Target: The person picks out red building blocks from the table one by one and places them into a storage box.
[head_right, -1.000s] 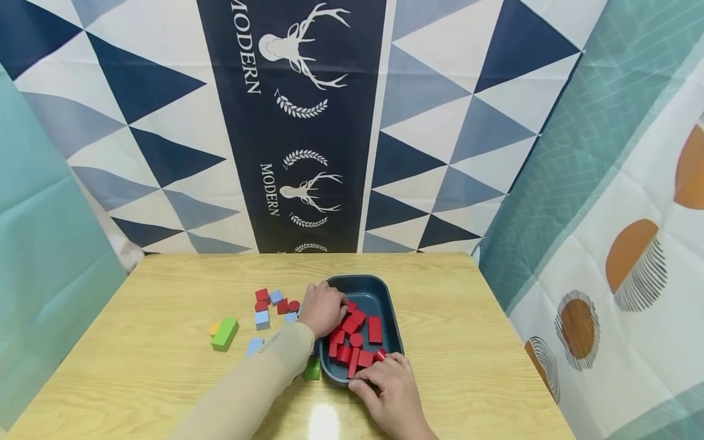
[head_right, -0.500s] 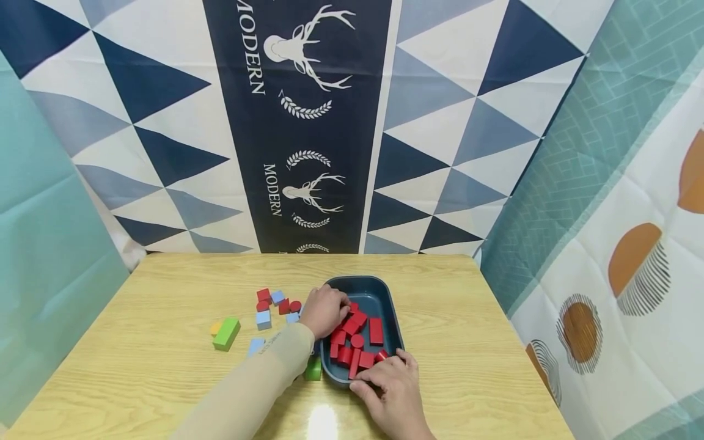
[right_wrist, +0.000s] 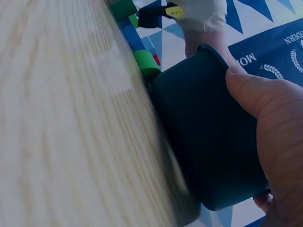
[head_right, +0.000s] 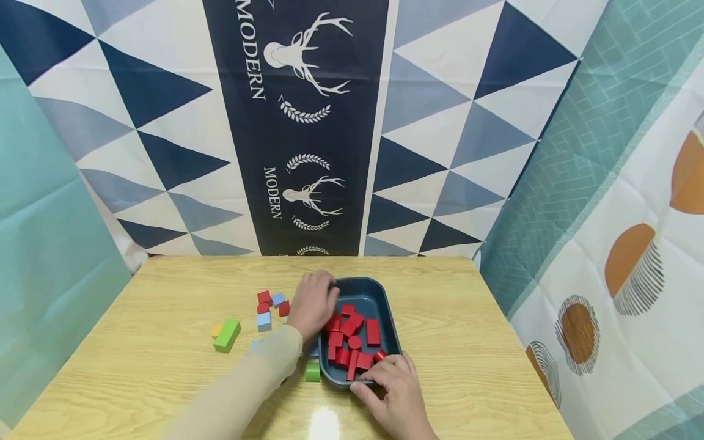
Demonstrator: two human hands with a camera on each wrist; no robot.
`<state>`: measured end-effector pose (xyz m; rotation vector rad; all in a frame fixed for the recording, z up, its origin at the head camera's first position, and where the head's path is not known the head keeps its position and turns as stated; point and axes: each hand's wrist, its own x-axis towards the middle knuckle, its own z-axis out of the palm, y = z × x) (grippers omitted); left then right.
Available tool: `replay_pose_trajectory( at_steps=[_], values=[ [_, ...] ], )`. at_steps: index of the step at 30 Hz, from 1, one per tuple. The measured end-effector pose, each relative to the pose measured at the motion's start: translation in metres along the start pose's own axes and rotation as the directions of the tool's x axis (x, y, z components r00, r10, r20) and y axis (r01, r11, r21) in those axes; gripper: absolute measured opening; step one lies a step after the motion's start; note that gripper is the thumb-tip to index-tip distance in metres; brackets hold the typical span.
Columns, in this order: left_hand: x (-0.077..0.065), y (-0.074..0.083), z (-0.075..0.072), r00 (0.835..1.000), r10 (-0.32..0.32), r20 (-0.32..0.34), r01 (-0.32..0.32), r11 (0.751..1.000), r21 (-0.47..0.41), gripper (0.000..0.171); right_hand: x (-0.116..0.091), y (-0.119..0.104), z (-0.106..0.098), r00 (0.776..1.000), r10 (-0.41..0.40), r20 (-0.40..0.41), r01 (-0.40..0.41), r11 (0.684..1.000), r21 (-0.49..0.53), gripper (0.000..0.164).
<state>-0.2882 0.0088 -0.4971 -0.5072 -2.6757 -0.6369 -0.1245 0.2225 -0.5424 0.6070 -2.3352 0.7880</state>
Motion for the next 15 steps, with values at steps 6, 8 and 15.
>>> replay_pose_trajectory(
  at_steps=[6,8,15],
  values=[
    [0.002,-0.044,-0.038,0.966,-0.174,0.192,0.19,0.98,-0.066,0.036,0.0,-0.001,-0.002,1.0,0.005,-0.003,-0.005,1.0,-0.017,0.022],
    [-0.001,-0.057,-0.043,0.923,-0.19,0.334,0.206,0.979,-0.012,0.037,0.0,-0.001,-0.002,1.0,0.004,-0.006,-0.004,1.0,-0.021,0.023],
    [-0.012,-0.078,-0.03,0.896,-0.142,0.421,0.104,0.988,0.112,0.022,-0.001,0.0,0.002,1.0,0.0,-0.012,0.0,1.0,0.011,0.024]
  ],
)
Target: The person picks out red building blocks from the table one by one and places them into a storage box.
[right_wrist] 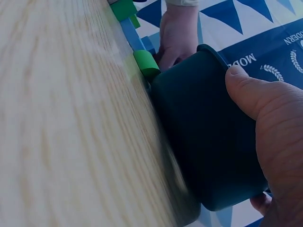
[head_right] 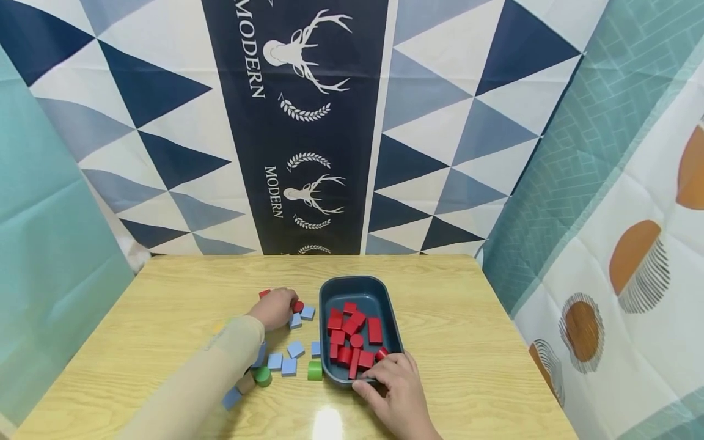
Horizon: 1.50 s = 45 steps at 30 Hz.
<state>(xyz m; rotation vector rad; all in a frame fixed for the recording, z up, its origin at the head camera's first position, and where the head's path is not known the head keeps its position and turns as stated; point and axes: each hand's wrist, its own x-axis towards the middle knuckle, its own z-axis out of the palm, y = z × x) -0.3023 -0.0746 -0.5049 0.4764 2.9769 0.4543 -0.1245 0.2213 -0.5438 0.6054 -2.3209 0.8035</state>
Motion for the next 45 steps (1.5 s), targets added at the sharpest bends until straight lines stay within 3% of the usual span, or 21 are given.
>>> replay_pose_trajectory(
  at_steps=[4,8,11,15,18,21,25,28,33,45],
  values=[
    [-0.003,-0.001,0.0,1.0,-0.008,-0.02,0.008,1.0,0.019,0.013,-0.001,-0.001,0.003,1.0,0.014,0.015,-0.014,1.0,0.011,0.023],
    [-0.006,0.004,-0.013,0.997,-0.016,-0.071,0.015,1.0,-0.013,0.016,-0.001,-0.003,0.003,0.999,0.026,0.029,-0.026,1.0,0.003,0.023],
    [-0.003,0.02,-0.028,0.986,-0.018,-0.163,0.004,0.997,-0.083,0.018,0.0,-0.002,0.001,1.0,0.019,0.013,-0.019,1.0,0.002,0.025],
    [0.001,0.048,-0.037,0.958,0.061,-0.279,-0.096,0.989,-0.112,0.02,0.001,-0.001,0.001,1.0,-0.003,-0.008,0.004,1.0,0.011,0.027],
    [0.006,0.067,-0.025,0.939,0.154,-0.308,-0.176,0.983,-0.045,0.019,0.0,0.0,0.002,1.0,-0.013,-0.005,0.013,1.0,0.012,0.027],
    [0.012,0.08,-0.007,0.94,0.188,-0.285,-0.191,0.981,0.017,0.02,0.0,0.0,0.004,1.0,-0.001,0.005,0.001,1.0,0.008,0.027],
    [0.018,0.089,0.011,0.957,0.165,-0.24,-0.147,0.985,0.09,0.02,-0.001,-0.002,0.003,1.0,0.022,0.014,-0.022,1.0,-0.001,0.027],
    [0.022,0.092,0.019,0.96,0.149,-0.239,-0.114,0.981,0.156,0.021,-0.001,-0.002,0.002,1.0,0.026,0.012,-0.026,1.0,-0.007,0.026],
    [0.025,0.095,0.024,0.952,0.151,-0.266,-0.09,0.97,0.228,0.019,0.002,-0.002,0.0,1.0,0.005,0.003,-0.005,1.0,-0.007,0.026],
    [0.022,0.095,0.027,0.947,0.157,-0.28,-0.086,0.964,0.25,0.011,0.0,0.0,0.001,1.0,-0.007,-0.008,0.007,1.0,0.001,0.028]
  ],
)
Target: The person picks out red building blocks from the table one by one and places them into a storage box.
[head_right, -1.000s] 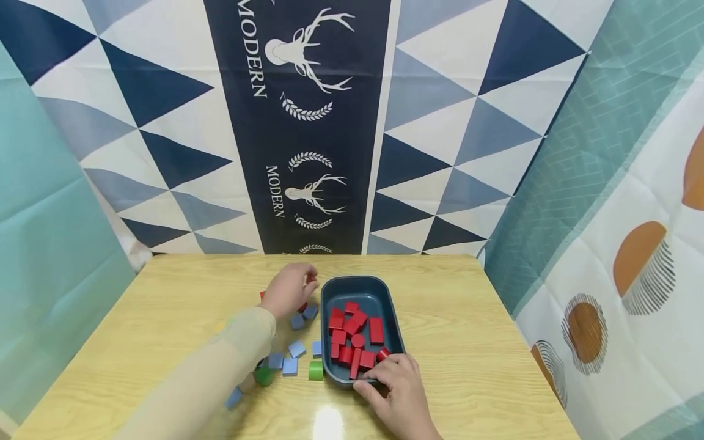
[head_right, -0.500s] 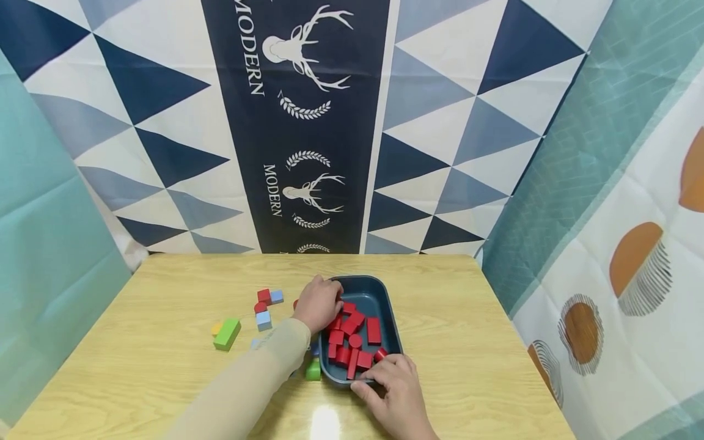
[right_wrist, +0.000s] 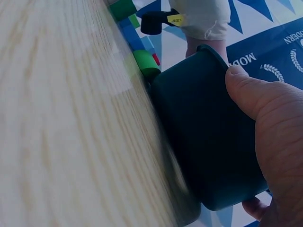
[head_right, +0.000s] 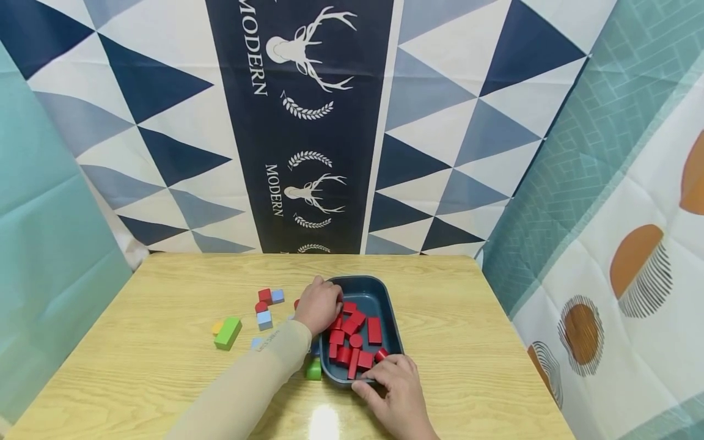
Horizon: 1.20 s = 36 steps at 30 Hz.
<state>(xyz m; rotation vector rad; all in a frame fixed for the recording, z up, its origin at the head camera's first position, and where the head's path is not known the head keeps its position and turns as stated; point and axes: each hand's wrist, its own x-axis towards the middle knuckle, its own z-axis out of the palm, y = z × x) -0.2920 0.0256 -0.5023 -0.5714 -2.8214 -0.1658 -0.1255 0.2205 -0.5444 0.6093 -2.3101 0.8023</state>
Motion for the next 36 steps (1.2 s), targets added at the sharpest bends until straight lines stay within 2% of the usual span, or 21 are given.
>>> replay_pose_trajectory(
  at_steps=[10,27,36],
  values=[
    [-0.0004,-0.0004,0.0026,1.0,0.016,-0.025,-0.016,1.0,0.01,0.012,0.0008,-0.0009,-0.0012,1.0,0.0,0.004,0.0,1.0,0.0,0.027],
    [-0.0005,0.0005,-0.0041,1.0,-0.019,0.019,0.021,0.993,-0.114,0.011,0.0011,-0.001,-0.0014,1.0,-0.016,-0.01,0.017,1.0,0.012,0.026],
    [-0.0014,-0.0002,-0.0027,1.0,-0.023,0.013,0.025,0.988,-0.15,0.01,0.0013,-0.0006,-0.0012,1.0,-0.011,-0.002,0.011,1.0,0.014,0.027]
  ],
)
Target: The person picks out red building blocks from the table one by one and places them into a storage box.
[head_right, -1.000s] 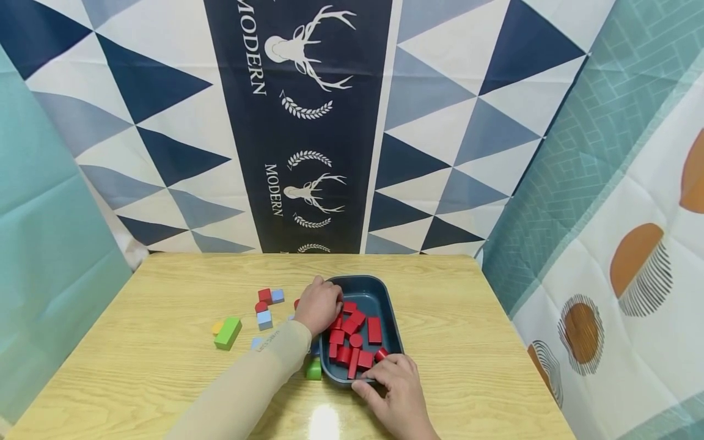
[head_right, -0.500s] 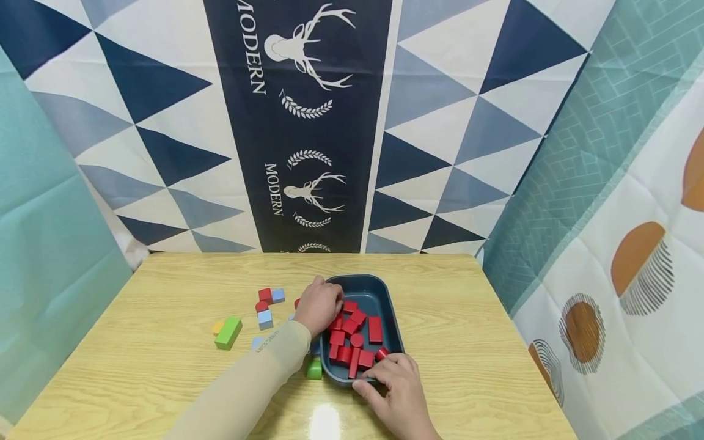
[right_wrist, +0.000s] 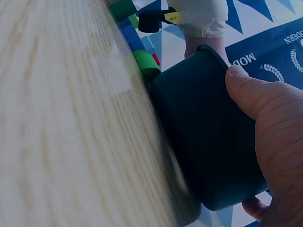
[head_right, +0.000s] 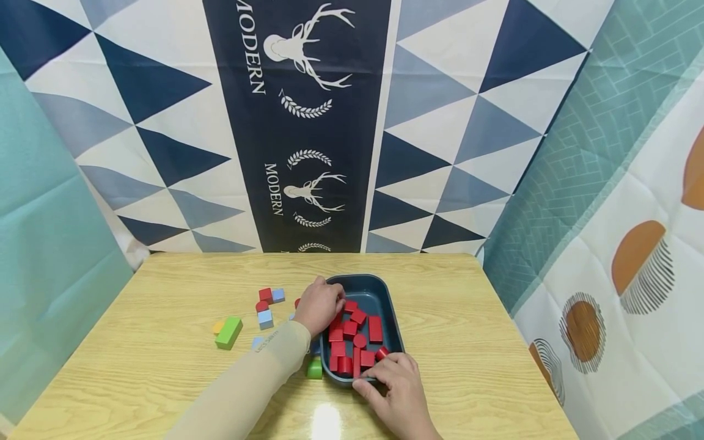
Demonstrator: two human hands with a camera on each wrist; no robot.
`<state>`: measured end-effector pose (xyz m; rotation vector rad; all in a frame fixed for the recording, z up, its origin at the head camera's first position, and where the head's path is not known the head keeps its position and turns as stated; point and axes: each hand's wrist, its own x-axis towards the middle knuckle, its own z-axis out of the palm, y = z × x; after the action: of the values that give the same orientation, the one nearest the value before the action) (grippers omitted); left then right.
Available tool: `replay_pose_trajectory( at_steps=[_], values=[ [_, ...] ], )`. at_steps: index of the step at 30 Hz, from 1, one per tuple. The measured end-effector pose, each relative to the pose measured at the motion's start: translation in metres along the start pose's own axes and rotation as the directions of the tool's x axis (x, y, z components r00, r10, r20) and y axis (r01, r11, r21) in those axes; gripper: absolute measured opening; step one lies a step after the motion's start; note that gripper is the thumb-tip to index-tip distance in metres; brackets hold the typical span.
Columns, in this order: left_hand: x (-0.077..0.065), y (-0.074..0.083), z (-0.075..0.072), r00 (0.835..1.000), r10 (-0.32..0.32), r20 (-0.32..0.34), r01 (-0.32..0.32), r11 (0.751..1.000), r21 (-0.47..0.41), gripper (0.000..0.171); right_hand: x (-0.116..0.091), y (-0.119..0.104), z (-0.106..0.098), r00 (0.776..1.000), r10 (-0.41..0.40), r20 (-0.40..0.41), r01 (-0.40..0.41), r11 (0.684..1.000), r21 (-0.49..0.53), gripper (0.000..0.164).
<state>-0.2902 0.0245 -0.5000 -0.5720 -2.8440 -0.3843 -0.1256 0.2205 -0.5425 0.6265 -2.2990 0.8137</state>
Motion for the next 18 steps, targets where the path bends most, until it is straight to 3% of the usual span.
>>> replay_pose_trajectory(
  at_steps=[4,6,8,10,12,14,16,18],
  values=[
    [-0.001,-0.001,0.003,0.999,0.006,-0.047,-0.005,1.0,0.01,0.011,0.0,0.0,0.0,1.0,-0.002,0.001,0.002,1.0,-0.002,0.028],
    [-0.003,-0.002,0.004,0.995,-0.022,-0.093,0.023,1.0,0.014,0.019,0.001,-0.001,0.0,1.0,-0.001,0.003,0.001,1.0,-0.004,0.028],
    [-0.005,-0.003,0.005,0.985,-0.097,-0.144,0.098,0.995,-0.004,0.032,0.001,-0.001,0.0,1.0,0.001,0.006,-0.001,1.0,-0.005,0.028],
    [-0.007,-0.006,0.005,0.962,-0.211,-0.172,0.205,0.977,-0.053,0.047,0.001,-0.001,0.0,1.0,0.002,0.006,-0.002,1.0,-0.005,0.029],
    [-0.008,-0.012,0.006,0.935,-0.315,-0.165,0.302,0.948,-0.101,0.052,0.001,-0.002,0.0,1.0,0.002,0.005,-0.002,1.0,-0.006,0.028],
    [-0.009,-0.021,0.005,0.918,-0.372,-0.134,0.354,0.925,-0.138,0.045,0.001,-0.002,0.0,1.0,0.002,0.005,-0.002,1.0,-0.006,0.028],
    [-0.009,-0.031,0.005,0.918,-0.39,-0.072,0.376,0.914,-0.155,0.031,0.001,-0.001,0.0,1.0,0.002,0.005,-0.002,1.0,-0.005,0.027],
    [-0.01,-0.041,0.003,0.927,-0.374,0.009,0.371,0.916,-0.156,0.022,0.001,-0.001,0.0,1.0,0.003,0.005,-0.003,1.0,-0.005,0.027]
  ],
)
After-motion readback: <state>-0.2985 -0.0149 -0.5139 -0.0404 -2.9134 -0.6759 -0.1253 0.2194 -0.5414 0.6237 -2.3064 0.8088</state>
